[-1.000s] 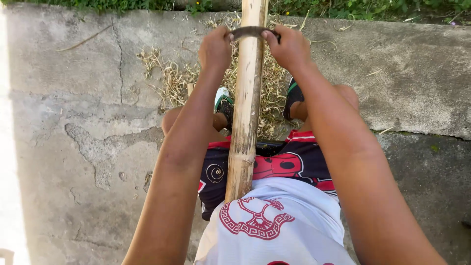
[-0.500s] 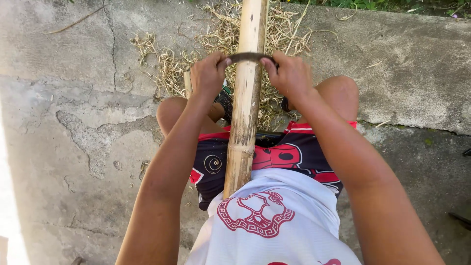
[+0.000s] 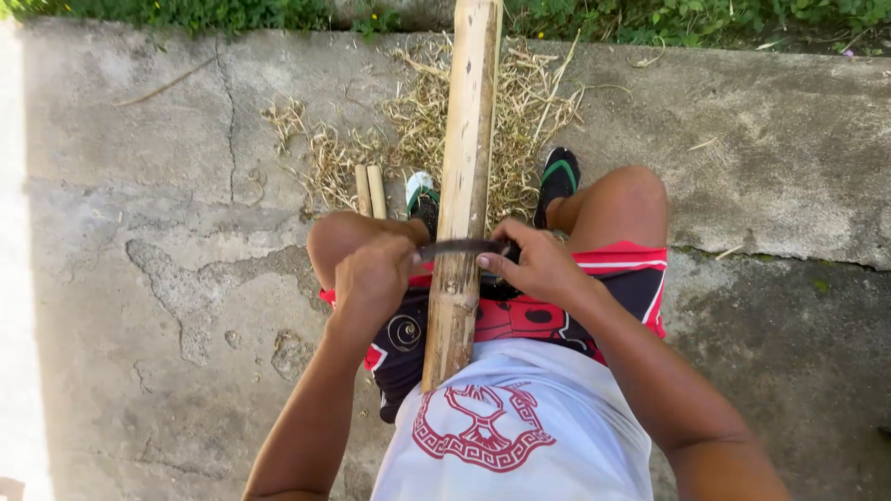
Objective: Shaving and stripping the outer layer of a bamboo pole using a sickle.
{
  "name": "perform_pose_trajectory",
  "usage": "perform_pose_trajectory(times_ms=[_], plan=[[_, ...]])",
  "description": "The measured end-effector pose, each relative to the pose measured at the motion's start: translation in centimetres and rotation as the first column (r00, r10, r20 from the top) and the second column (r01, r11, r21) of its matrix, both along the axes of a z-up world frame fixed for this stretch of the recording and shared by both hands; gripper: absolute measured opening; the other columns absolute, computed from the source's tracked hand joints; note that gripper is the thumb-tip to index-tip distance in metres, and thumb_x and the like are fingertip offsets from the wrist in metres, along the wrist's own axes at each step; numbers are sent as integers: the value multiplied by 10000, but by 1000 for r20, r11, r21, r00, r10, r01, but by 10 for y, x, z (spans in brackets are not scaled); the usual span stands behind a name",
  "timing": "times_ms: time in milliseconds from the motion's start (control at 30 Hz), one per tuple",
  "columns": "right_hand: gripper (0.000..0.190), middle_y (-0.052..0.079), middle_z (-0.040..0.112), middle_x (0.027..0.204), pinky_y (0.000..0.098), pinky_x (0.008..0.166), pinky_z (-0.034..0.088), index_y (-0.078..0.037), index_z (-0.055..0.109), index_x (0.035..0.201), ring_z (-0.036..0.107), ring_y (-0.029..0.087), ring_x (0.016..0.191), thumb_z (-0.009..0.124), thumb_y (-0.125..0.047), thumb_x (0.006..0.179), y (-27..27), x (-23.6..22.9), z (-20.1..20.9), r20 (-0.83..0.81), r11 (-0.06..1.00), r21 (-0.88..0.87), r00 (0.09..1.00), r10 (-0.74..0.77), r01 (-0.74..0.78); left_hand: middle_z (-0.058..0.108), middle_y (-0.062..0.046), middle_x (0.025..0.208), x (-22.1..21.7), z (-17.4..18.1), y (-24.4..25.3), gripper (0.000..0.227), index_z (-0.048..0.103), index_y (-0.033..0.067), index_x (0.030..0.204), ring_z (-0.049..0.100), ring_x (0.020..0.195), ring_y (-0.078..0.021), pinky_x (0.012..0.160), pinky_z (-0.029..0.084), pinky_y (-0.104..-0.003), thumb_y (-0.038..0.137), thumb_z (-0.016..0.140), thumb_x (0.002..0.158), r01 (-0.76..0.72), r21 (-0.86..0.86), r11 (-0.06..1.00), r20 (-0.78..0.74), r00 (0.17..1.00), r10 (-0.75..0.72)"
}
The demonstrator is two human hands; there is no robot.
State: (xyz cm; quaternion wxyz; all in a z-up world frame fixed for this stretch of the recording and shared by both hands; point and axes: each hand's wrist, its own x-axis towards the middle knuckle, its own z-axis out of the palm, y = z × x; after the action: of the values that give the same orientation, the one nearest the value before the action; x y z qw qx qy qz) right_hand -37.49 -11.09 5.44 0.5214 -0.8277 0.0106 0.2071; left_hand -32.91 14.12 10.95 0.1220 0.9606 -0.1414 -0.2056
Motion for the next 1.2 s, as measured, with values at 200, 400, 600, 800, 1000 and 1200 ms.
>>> perform_pose_trajectory(times_ms=[200, 400, 600, 800, 1000, 1200], plan=[[281, 38, 650, 835, 330, 707, 506, -63, 618, 1083, 582, 122, 778, 768, -149, 861, -35, 64, -14, 116, 951, 285, 980, -159, 120, 690, -73, 814, 74, 26, -38, 104, 744, 164, 984, 687, 782, -315, 714, 558, -425, 254, 729, 933, 224, -132, 966, 695, 716, -71], [174, 155, 665, 853, 435, 700, 480, -27, 623, 1030, 620, 350, 800, 740, -79, 912, -52, 135, -50, 468, 973, 0, 860, -205, 232, 779, -88, 954, 166, -38, -76, 182, 745, 122, 1122, 766, 824, -237, 714, 575, -344, 212, 708, 968, 7, -517, 856, 330, 924, 192], [261, 123, 682, 969, 489, 948, 394, -78, 651, 996, 598, 360, 986, 668, -1, 748, -71, 207, -104, 598, 933, -134, 778, -191, 333, 804, -96, 951, 252, -102, -107, 260, 736, 76, 1088, 777, 820, -172, 712, 578, -298, 264, 729, 909, -146, -625, 766, 163, 936, 312], [267, 114, 596, 1011, 502, 1031, 320, -75, 626, 1007, 499, 354, 1065, 684, -17, 753, -76, 247, -137, 710, 890, -226, 692, -127, 396, 806, -100, 913, 286, -111, -135, 187, 755, 60, 962, 727, 686, -175, 616, 524, -331, 228, 685, 923, -208, -521, 828, 213, 908, 362], [238, 94, 592, 1005, 476, 1034, 351, -91, 610, 1012, 557, 328, 1076, 672, -10, 797, -73, 266, -159, 722, 882, -183, 668, -180, 435, 704, -16, 782, 308, -161, -145, 238, 470, 167, 972, 643, 564, -101, 474, 504, -243, 300, 667, 951, -596, -708, 379, -344, 760, 552], [191, 111, 551, 953, 472, 984, 363, -91, 606, 981, 533, 348, 1010, 680, -20, 819, -70, 279, -163, 717, 847, -241, 675, -173, 473, 531, 19, 670, 313, -191, -148, 423, 566, 82, 818, 456, 579, -64, 518, 383, -247, 353, 477, 1131, -386, -871, 302, -241, 874, 421]])
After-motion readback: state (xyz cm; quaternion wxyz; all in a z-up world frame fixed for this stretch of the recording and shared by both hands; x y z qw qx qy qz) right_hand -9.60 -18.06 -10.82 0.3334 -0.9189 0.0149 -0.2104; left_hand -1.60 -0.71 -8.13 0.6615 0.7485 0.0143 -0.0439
